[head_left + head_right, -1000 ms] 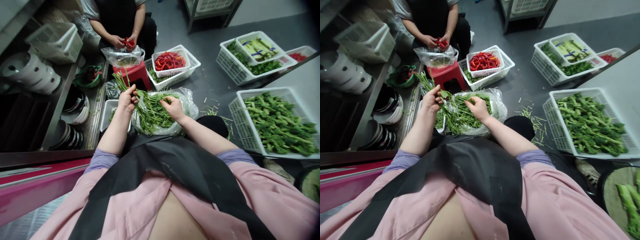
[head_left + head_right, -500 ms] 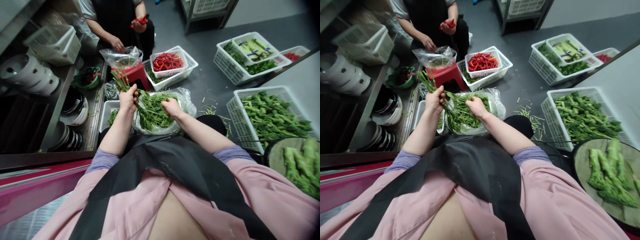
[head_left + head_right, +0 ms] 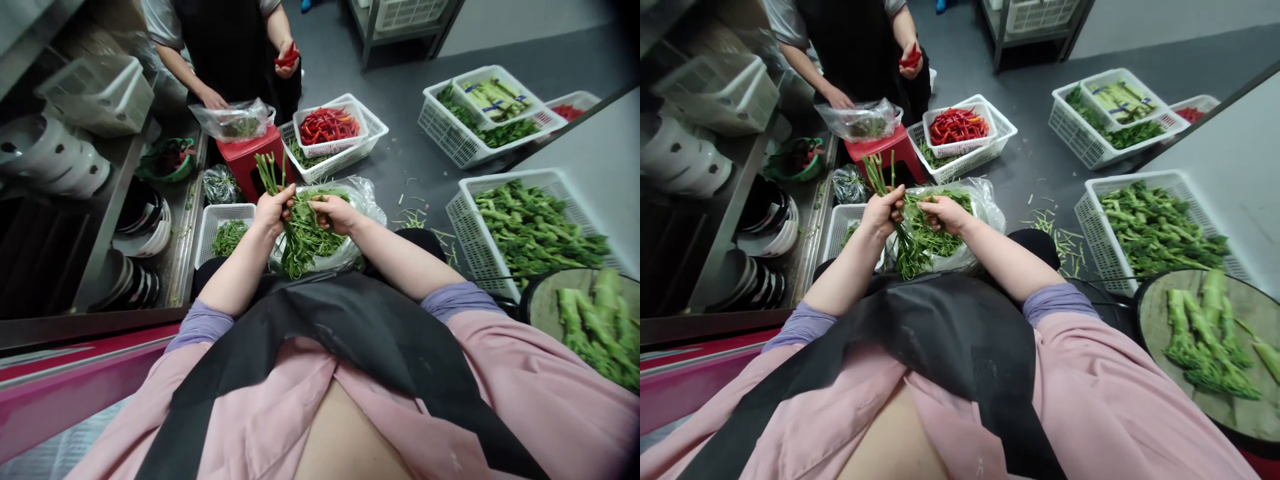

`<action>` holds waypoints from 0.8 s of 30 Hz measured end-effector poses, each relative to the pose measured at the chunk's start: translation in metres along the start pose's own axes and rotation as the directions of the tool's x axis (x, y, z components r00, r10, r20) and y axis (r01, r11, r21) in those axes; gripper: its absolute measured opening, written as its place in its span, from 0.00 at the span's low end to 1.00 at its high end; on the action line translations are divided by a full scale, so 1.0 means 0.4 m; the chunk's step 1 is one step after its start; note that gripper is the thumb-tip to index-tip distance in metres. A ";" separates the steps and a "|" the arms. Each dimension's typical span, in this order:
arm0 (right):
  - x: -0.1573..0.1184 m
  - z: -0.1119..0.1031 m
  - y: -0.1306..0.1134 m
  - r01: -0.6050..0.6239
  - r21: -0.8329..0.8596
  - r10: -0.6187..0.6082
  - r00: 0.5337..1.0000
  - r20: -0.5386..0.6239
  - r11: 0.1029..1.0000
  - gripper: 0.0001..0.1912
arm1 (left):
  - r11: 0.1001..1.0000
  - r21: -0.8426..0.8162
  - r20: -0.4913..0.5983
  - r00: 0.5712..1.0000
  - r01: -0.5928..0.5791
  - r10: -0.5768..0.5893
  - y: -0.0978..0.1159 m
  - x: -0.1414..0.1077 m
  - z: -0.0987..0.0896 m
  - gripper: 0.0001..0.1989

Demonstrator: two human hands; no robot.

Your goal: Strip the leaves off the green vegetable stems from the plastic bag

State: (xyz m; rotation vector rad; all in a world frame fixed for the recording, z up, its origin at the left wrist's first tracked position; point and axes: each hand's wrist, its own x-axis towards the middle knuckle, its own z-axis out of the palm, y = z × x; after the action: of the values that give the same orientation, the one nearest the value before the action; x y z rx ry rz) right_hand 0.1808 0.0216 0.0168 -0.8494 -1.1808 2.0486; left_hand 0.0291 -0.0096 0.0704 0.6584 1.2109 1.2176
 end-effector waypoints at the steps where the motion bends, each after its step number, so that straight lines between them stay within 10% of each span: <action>1: -0.007 0.009 -0.008 -0.026 0.047 0.024 0.999 0.041 0.999 0.17 | 1.000 0.003 0.037 0.999 -0.006 0.005 -0.004 -0.001 0.002 0.22; 24: -0.009 -0.008 0.021 0.021 0.209 -0.004 0.997 -0.080 0.978 0.17 | 0.993 0.116 0.157 0.987 0.012 -0.030 -0.019 -0.001 -0.003 0.18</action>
State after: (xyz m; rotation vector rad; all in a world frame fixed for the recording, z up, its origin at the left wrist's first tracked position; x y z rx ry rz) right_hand 0.1839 0.0169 0.0089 -0.8100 -0.9064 2.0657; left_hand 0.0306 -0.0125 0.0634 0.8101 1.1574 1.0629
